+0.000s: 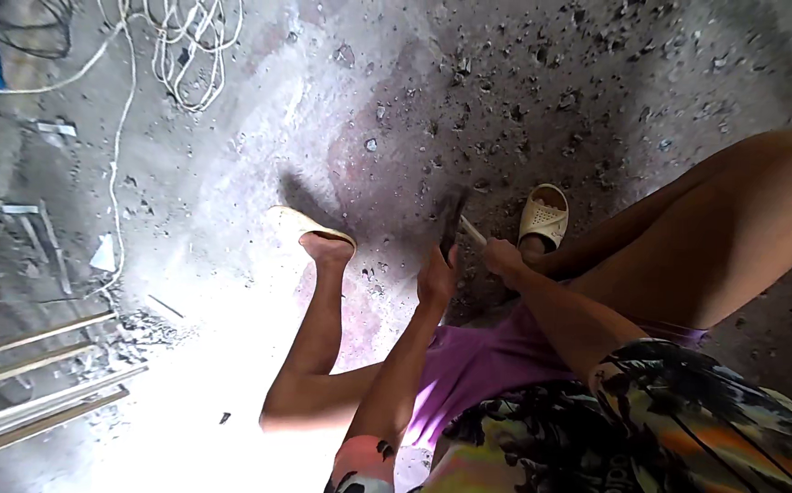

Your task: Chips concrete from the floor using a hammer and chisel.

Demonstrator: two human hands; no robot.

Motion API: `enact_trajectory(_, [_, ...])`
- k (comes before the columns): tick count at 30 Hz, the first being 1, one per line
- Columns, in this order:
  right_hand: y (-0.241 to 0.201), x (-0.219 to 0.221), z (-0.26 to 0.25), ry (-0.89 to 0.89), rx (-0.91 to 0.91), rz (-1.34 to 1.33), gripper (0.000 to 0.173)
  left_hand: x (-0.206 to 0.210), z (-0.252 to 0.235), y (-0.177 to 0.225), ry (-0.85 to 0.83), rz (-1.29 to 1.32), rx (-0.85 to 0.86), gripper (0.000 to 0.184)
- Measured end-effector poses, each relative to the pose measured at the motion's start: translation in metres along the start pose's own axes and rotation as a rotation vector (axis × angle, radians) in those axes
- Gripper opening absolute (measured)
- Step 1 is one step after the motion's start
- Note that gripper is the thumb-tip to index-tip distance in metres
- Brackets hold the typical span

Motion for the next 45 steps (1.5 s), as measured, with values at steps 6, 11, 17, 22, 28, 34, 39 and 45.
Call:
enact_trajectory(6, [-0.003,0.003,-0.004,-0.038,-0.024,0.005,0.055,0.024,-0.007,-0.008,-0.184,-0.071,-0.017,0.064])
enact_trajectory(11, [0.005,0.009,-0.014,-0.071,0.026,-0.189,0.074,-0.008,0.026,0.012,0.010,0.094,0.066,0.062])
enact_trajectory(17, [0.005,0.006,-0.014,-0.101,0.049,-0.128,0.074,-0.011,0.019,0.002,0.145,0.101,0.068,0.062])
enact_trajectory(22, [0.008,0.010,-0.013,-0.073,0.041,-0.167,0.072,0.007,-0.008,-0.014,-0.065,0.016,0.012,0.064])
enact_trajectory(28, [0.009,0.016,-0.016,-0.055,0.074,-0.189,0.075,-0.039,0.028,0.009,0.144,0.163,0.146,0.062])
enact_trajectory(34, [0.014,0.020,-0.023,-0.049,0.065,-0.160,0.069,0.030,-0.018,-0.031,-0.154,0.012,-0.045,0.064])
enact_trajectory(39, [0.016,0.019,-0.022,-0.036,0.019,-0.141,0.071,-0.001,0.024,-0.016,-0.144,0.063,-0.048,0.065])
enact_trajectory(45, [0.008,0.019,-0.012,-0.028,0.045,-0.075,0.070,-0.030,0.036,0.007,0.152,0.157,0.117,0.064])
Point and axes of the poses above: each hand's wrist, its own z-axis away from the middle knuckle, its own x-axis out of the palm, y = z × x, the point moved 6 cm from there along -z, towards the middle knuckle, and after that the axes turned 1 degree about x, right-handed, at the moved point
